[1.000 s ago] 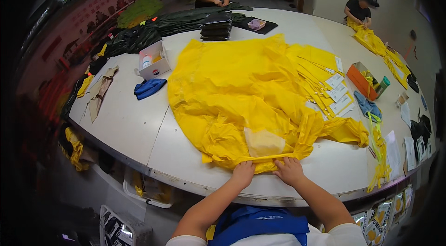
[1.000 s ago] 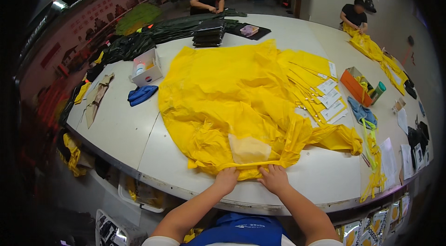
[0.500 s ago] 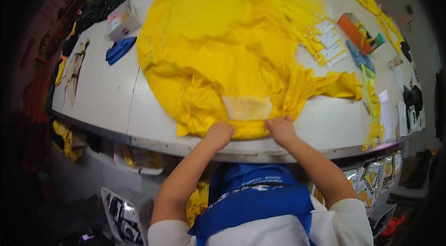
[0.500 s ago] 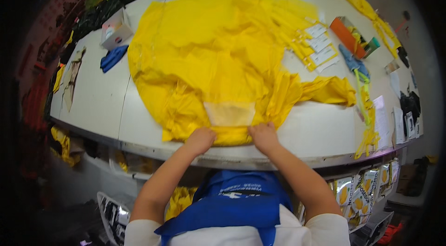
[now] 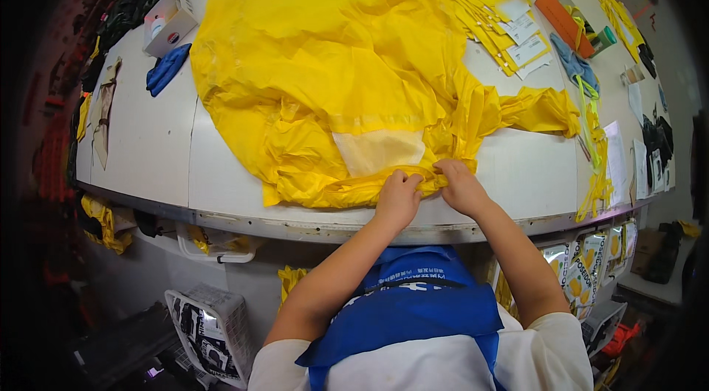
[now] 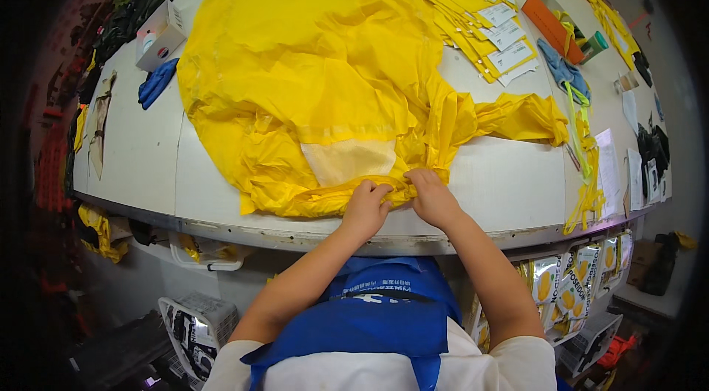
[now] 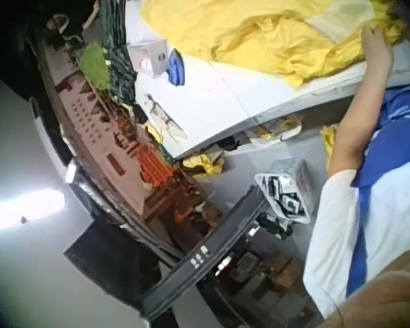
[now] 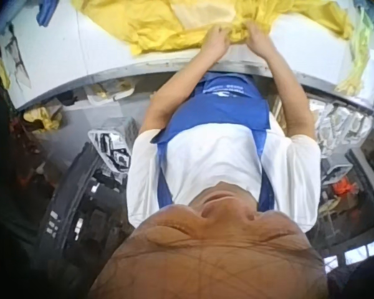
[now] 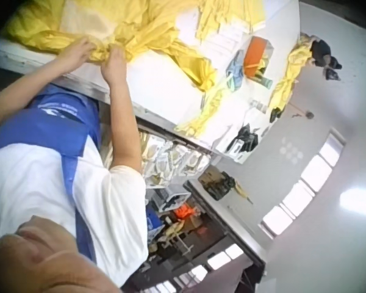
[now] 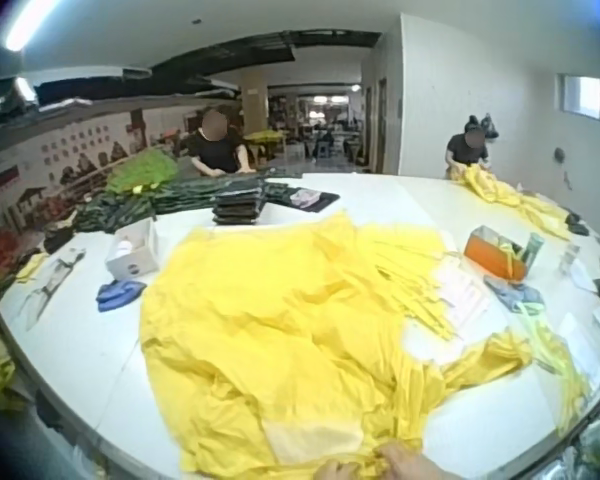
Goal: The person folds a yellow t-shirt on a white table, aligning the sleeves and edges, then folds it into a compact rectangle. The person repeats the process with another yellow t-shirt, smoothing and folding it neatly.
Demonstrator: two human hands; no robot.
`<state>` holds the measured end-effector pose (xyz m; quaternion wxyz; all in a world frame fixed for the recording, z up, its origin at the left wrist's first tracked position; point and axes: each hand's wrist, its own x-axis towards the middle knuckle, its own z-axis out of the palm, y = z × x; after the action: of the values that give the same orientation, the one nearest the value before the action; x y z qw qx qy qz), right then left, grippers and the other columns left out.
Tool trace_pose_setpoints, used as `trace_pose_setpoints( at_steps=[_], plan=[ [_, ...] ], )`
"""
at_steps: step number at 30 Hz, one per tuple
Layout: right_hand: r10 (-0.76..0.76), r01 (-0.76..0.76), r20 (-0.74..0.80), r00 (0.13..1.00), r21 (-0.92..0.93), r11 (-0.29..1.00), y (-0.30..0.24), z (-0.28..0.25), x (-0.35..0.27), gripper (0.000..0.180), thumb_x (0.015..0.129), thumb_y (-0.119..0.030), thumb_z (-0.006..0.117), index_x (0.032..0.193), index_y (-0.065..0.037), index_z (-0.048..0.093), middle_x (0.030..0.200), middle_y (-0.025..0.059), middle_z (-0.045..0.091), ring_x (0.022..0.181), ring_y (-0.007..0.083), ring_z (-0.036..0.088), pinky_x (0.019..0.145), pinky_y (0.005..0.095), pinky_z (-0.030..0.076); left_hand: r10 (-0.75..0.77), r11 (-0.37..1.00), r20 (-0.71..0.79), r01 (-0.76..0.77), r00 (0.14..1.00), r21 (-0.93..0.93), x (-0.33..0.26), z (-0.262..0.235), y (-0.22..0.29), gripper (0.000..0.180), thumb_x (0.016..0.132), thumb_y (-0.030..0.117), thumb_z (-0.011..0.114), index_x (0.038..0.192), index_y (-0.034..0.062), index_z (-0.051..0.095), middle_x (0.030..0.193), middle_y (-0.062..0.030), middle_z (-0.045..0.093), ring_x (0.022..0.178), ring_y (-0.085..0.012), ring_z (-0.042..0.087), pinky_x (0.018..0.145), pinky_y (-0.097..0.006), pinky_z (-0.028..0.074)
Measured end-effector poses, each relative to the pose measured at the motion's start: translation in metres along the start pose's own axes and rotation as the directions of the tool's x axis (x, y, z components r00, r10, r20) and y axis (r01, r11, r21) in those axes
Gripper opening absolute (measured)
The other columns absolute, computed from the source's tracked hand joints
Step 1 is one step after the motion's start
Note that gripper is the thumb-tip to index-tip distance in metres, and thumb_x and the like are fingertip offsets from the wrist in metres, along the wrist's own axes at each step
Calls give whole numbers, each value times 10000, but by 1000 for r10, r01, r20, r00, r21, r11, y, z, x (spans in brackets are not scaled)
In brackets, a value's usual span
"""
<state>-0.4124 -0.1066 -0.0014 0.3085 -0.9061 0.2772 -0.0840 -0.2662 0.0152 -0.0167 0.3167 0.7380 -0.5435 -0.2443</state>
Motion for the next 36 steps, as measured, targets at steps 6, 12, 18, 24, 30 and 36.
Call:
trace_pose_setpoints(
  at_steps=[6,12,18,24,30,36],
  plan=[
    [26,-28,-66,997,-30,999,-7,-5,-1,162,657,16,632,817,-3,615,1041,148,549,1025,341,518,889,393,433,-13,983,-48,22,999,181,2,11,18,264,749,263,704,985,154,659,970,-104,552,895,-306,544,773,-457,420],
    [25,-17,-46,999,162,987,-11,-14,-10,155,681,-8,671,826,-33,625,978,118,552,961,313,526,833,371,441,-202,975,53,205,978,-80,11,12,6,167,743,302,708,794,146,679,912,-54,590,910,-291,552,772,-466,407],
    [-86,84,-25,996,-100,991,-36,-23,-6,158,696,-68,698,818,-43,601,935,111,558,916,305,533,800,399,432,-189,975,65,195,980,-106,6,4,11,89,762,234,678,771,146,671,932,-46,578,944,-276,541,775,-464,392],
    [-140,122,-32,990,-326,938,-2,-41,-11,246,673,-109,721,874,-78,584,924,100,565,900,298,530,777,406,415,-238,966,-142,250,961,71,-6,-65,-10,83,759,205,681,765,129,650,935,-41,558,939,-249,527,792,-424,361],
    [-378,349,-79,923,-247,904,-89,-14,19,198,694,-162,694,851,-102,588,882,56,568,849,248,546,744,378,412,-190,981,-78,185,979,-59,-18,-67,-8,90,749,183,687,759,108,637,914,-42,549,930,-251,521,794,-396,341],
    [-349,329,-27,937,-279,902,-63,-19,15,85,738,-141,621,750,-91,554,755,56,536,751,249,531,679,370,418,-200,912,-349,304,915,274,-46,-97,-31,82,736,139,678,769,88,623,958,-96,544,959,-317,494,809,-445,350]
  ],
)
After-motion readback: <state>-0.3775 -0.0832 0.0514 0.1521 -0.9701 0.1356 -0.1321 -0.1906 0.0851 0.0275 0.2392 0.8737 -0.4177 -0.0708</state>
